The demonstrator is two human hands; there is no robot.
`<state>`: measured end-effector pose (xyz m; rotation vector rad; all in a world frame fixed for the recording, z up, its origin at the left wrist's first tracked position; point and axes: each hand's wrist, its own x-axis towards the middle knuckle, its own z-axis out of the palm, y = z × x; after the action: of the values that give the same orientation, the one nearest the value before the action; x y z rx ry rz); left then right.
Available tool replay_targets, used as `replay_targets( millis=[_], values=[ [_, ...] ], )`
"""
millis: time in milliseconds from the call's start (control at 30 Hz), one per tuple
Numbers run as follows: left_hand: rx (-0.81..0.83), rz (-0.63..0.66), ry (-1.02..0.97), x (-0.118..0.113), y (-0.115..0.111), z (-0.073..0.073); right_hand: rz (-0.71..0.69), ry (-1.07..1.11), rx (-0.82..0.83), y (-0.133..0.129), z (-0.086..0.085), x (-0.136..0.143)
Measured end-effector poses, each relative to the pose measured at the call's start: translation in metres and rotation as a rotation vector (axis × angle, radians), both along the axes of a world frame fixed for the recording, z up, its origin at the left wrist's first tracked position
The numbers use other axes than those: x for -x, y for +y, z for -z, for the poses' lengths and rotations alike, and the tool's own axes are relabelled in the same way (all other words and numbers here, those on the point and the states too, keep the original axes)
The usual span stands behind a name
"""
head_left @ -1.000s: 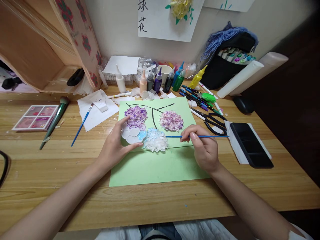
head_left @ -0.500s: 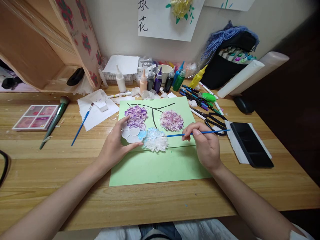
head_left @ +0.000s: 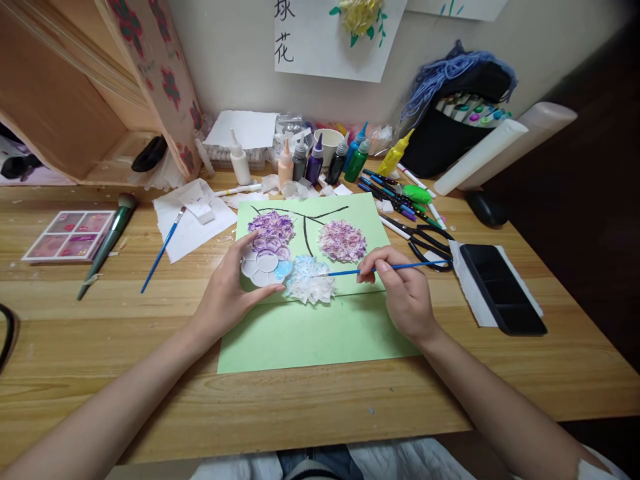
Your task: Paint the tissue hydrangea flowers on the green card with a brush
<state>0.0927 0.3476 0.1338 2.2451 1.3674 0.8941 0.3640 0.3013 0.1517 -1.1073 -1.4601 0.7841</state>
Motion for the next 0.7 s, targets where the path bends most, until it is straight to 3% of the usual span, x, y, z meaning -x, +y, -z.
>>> replay_targets(
  millis=[700],
  values=[
    [0.011, 0.006, -0.006, 0.0003, -0.002, -0.0014, 0.014, -0.006, 0.025, -0.0005, 0.0025, 0.0015]
  ],
)
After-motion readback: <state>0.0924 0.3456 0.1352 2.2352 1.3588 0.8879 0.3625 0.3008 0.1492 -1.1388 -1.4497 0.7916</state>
